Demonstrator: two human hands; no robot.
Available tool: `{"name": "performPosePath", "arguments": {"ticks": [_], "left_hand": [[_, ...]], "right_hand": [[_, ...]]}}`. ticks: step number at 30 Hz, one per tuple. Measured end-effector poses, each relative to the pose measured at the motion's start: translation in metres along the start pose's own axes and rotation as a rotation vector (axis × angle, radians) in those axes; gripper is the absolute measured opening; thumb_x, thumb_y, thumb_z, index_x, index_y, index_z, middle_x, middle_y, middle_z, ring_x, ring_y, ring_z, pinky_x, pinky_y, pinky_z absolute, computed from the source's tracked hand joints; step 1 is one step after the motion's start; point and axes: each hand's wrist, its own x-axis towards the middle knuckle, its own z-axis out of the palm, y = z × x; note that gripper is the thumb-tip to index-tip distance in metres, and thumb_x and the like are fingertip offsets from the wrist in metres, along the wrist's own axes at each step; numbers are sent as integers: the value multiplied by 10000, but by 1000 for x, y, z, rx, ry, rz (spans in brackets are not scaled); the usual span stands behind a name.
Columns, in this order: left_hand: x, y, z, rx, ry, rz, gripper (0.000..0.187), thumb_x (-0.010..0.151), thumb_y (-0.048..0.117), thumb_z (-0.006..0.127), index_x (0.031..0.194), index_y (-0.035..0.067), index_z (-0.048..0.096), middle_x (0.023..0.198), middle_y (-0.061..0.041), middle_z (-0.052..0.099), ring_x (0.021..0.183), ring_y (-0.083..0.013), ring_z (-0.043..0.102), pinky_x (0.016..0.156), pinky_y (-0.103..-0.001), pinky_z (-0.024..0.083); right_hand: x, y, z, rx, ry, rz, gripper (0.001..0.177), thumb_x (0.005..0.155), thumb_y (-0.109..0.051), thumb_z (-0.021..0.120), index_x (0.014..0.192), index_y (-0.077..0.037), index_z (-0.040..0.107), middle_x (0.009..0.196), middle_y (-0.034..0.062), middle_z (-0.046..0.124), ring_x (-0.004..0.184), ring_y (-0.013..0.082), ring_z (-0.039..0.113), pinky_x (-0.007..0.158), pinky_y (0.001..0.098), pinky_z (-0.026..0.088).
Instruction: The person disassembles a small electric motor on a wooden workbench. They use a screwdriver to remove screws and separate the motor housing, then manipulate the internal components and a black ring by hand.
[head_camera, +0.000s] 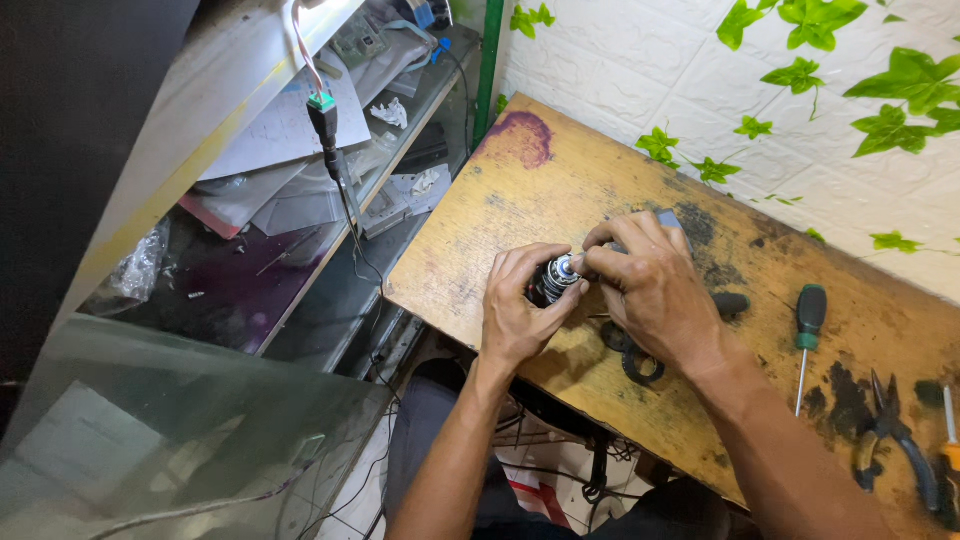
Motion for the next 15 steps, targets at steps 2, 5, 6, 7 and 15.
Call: {"name": "performPosePath", "arguments": {"ticks": [2, 5, 6, 7, 15], "left_hand": [[1, 1, -2, -5, -7, -3, 430, 784, 333, 858, 1175, 209, 731, 1097, -31, 736, 1078, -280, 688, 983, -428, 516], [2, 4, -4, -23, -18, -3, 417, 791, 311, 850, 1175, 199, 733, 1102, -39, 741, 1084, -285, 690, 985, -428, 516], [3, 5, -5, -37, -21, 2, 404, 801, 298, 843, 1175, 191, 734, 1104, -43, 743, 1088, -289, 692, 988, -425, 515], [4, 3, -4, -38, -21, 1, 404, 801, 298, 843, 1175, 191, 734, 1104, -43, 743, 1088, -289, 692, 988, -425, 515], [7, -6, -6, -12, -75, 21, 425, 773, 339, 853, 1164, 206, 752, 1091, -35, 752, 1064, -275, 695, 985, -426, 521]], "right_hand": [[1, 0, 0, 5, -1, 3, 142, 850, -118, 671, 822, -255, 646, 1093, -72, 643, 1229, 194, 569, 967, 377, 438], [0, 0, 0, 8, -2, 4, 148, 854, -115, 666, 816, -256, 640, 1090, -76, 643, 1228, 192, 568, 967, 374, 438], [1, 1, 0, 7, -1, 2, 152, 859, -118, 660, 806, -257, 631, 1087, -79, 643, 1223, 190, 567, 965, 369, 437], [1, 1, 0, 6, -1, 3, 152, 859, -118, 660, 806, -257, 631, 1087, -79, 643, 1223, 190, 567, 965, 369, 437], [0, 1, 1, 9, -7, 8, 165, 864, -99, 654, 813, -255, 644, 1080, -77, 642, 1225, 185, 572, 968, 371, 442]]}}
